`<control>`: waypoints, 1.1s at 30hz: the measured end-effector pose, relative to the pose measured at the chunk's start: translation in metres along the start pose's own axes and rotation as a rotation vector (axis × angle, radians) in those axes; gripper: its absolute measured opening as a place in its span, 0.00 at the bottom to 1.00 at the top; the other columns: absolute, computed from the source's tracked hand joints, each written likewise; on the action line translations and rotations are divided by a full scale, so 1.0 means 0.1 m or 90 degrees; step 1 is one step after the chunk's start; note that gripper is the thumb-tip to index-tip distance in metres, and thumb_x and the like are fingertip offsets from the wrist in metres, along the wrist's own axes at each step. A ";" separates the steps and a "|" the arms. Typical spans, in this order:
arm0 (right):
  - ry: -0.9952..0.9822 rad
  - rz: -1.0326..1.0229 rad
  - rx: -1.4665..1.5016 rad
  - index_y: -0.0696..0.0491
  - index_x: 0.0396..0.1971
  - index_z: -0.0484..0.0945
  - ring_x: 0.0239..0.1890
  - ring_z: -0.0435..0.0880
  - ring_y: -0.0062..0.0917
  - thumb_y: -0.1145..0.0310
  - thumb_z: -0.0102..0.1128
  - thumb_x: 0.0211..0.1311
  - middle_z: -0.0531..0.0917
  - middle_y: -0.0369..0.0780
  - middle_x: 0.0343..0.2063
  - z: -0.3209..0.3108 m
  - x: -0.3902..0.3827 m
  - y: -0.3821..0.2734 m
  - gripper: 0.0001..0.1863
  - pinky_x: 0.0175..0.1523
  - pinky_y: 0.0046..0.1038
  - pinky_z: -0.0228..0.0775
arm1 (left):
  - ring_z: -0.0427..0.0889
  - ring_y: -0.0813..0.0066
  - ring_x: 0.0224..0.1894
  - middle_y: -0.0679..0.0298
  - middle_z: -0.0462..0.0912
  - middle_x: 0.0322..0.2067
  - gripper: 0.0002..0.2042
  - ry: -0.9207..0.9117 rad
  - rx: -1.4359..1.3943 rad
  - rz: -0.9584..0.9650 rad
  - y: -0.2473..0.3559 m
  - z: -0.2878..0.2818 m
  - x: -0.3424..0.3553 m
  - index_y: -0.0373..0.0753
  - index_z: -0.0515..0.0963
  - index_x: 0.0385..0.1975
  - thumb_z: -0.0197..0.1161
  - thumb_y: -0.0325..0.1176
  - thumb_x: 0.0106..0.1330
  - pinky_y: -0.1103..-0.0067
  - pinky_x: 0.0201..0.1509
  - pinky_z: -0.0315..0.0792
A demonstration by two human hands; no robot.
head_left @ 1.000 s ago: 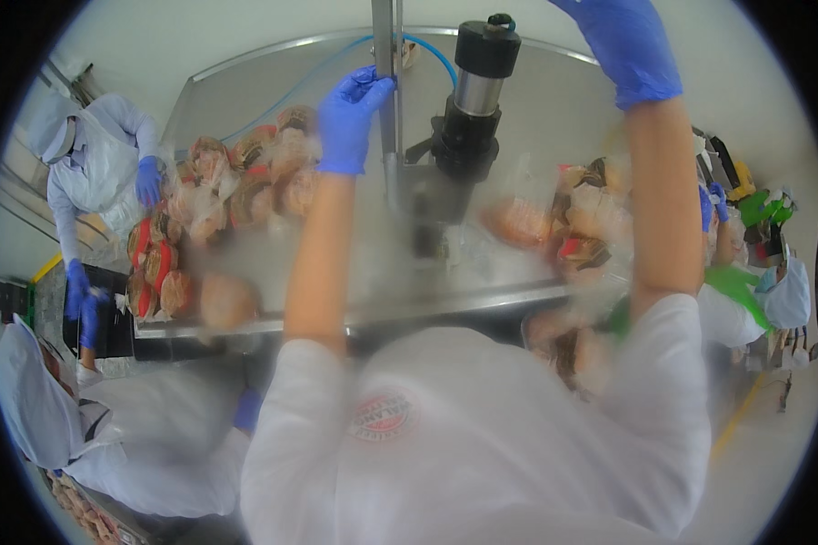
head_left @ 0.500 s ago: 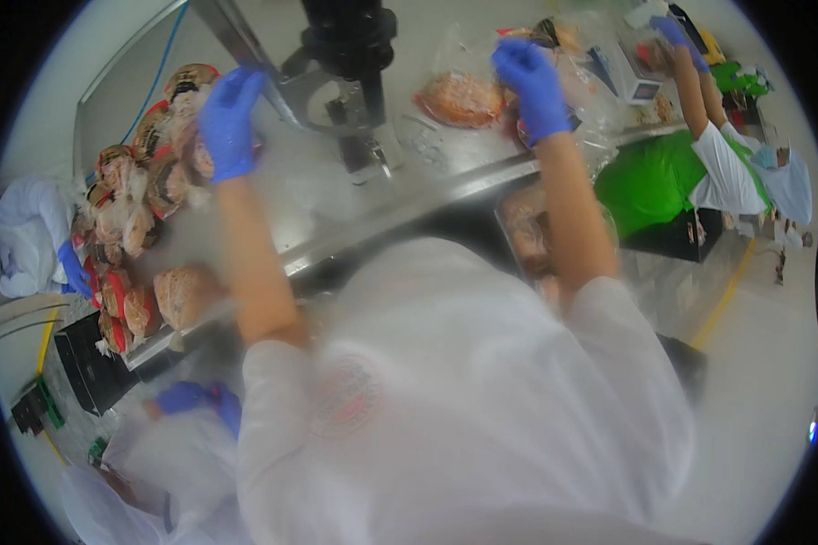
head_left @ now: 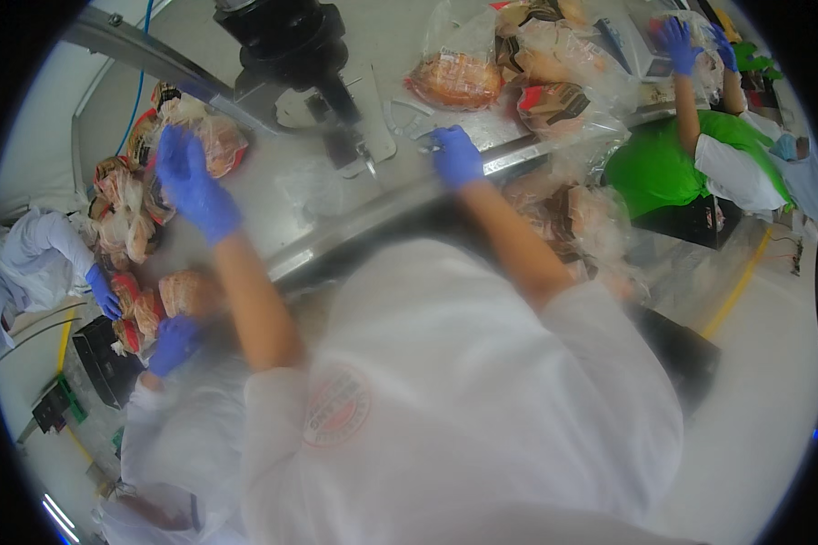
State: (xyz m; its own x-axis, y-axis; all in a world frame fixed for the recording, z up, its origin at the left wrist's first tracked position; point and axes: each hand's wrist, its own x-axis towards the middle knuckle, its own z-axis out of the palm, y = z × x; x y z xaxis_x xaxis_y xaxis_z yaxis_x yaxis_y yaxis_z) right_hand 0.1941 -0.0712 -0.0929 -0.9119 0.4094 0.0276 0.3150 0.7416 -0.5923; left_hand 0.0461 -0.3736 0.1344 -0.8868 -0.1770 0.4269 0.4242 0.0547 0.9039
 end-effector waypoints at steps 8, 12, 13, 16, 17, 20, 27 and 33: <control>0.052 0.154 0.519 0.55 0.32 0.80 0.29 0.76 0.15 0.69 0.67 0.49 0.80 0.34 0.26 -0.45 0.16 0.33 0.10 0.37 0.21 0.70 | 0.76 0.72 0.46 0.58 0.78 0.44 0.14 0.025 0.114 0.058 0.49 -0.01 -0.34 0.31 0.72 0.47 0.56 0.18 0.60 0.78 0.54 0.69; 0.068 0.114 0.535 0.56 0.33 0.79 0.28 0.76 0.15 0.71 0.65 0.52 0.80 0.34 0.26 -0.86 0.32 0.21 0.09 0.34 0.20 0.70 | 0.77 0.74 0.44 0.59 0.78 0.41 0.11 -0.168 -0.029 0.012 0.69 0.36 -0.73 0.32 0.74 0.43 0.55 0.17 0.60 0.79 0.53 0.70; 0.066 0.101 0.531 0.56 0.34 0.79 0.28 0.76 0.15 0.71 0.64 0.53 0.80 0.34 0.26 -0.98 0.35 0.19 0.09 0.34 0.20 0.70 | 0.77 0.74 0.44 0.59 0.78 0.41 0.11 -0.250 -0.079 -0.023 0.73 0.46 -0.82 0.33 0.74 0.42 0.55 0.16 0.60 0.79 0.53 0.70; 0.046 0.104 0.575 0.55 0.36 0.79 0.29 0.76 0.15 0.71 0.62 0.55 0.80 0.33 0.26 -1.33 0.38 -0.03 0.09 0.35 0.19 0.69 | 0.77 0.72 0.46 0.59 0.78 0.43 0.11 -0.613 -0.045 -0.206 0.74 0.73 -1.03 0.33 0.73 0.45 0.53 0.24 0.64 0.77 0.55 0.69; 0.031 0.116 0.607 0.55 0.36 0.79 0.29 0.77 0.15 0.70 0.62 0.55 0.80 0.33 0.27 -1.49 0.36 -0.17 0.09 0.35 0.19 0.69 | 0.77 0.72 0.46 0.58 0.77 0.44 0.11 -0.716 -0.071 -0.300 0.70 0.85 -1.13 0.33 0.73 0.47 0.52 0.28 0.67 0.75 0.56 0.69; -0.065 0.131 0.738 0.54 0.41 0.78 0.34 0.78 0.15 0.70 0.62 0.55 0.81 0.34 0.33 -1.71 0.30 -0.37 0.12 0.40 0.19 0.69 | 0.75 0.67 0.50 0.55 0.75 0.49 0.19 -0.756 -0.268 -0.623 0.24 1.17 -1.54 0.33 0.67 0.54 0.46 0.41 0.72 0.71 0.60 0.67; -0.297 -0.007 0.671 0.56 0.49 0.73 0.45 0.77 0.20 0.73 0.62 0.55 0.78 0.37 0.45 -1.81 0.02 -0.38 0.20 0.50 0.23 0.68 | 0.73 0.63 0.53 0.56 0.74 0.48 0.19 -0.417 -0.517 -0.817 -0.31 1.76 -1.87 0.37 0.67 0.52 0.45 0.45 0.72 0.64 0.57 0.69; -0.292 0.104 0.676 0.55 0.49 0.73 0.48 0.76 0.24 0.72 0.62 0.54 0.78 0.36 0.45 -1.33 -0.03 -0.01 0.21 0.52 0.27 0.68 | 0.75 0.62 0.51 0.58 0.75 0.44 0.15 -0.289 -0.416 -0.853 -0.21 1.59 -1.77 0.38 0.69 0.50 0.48 0.40 0.71 0.64 0.55 0.71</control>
State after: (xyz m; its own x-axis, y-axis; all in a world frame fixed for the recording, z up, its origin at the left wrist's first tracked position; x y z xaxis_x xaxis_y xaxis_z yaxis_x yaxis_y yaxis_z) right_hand 0.2309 -0.0028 0.0146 -0.9588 0.0676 -0.2758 0.2567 -0.2088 -0.9437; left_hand 0.1646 -0.1872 0.0438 -0.5966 0.5629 -0.5721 -0.7975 -0.3364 0.5008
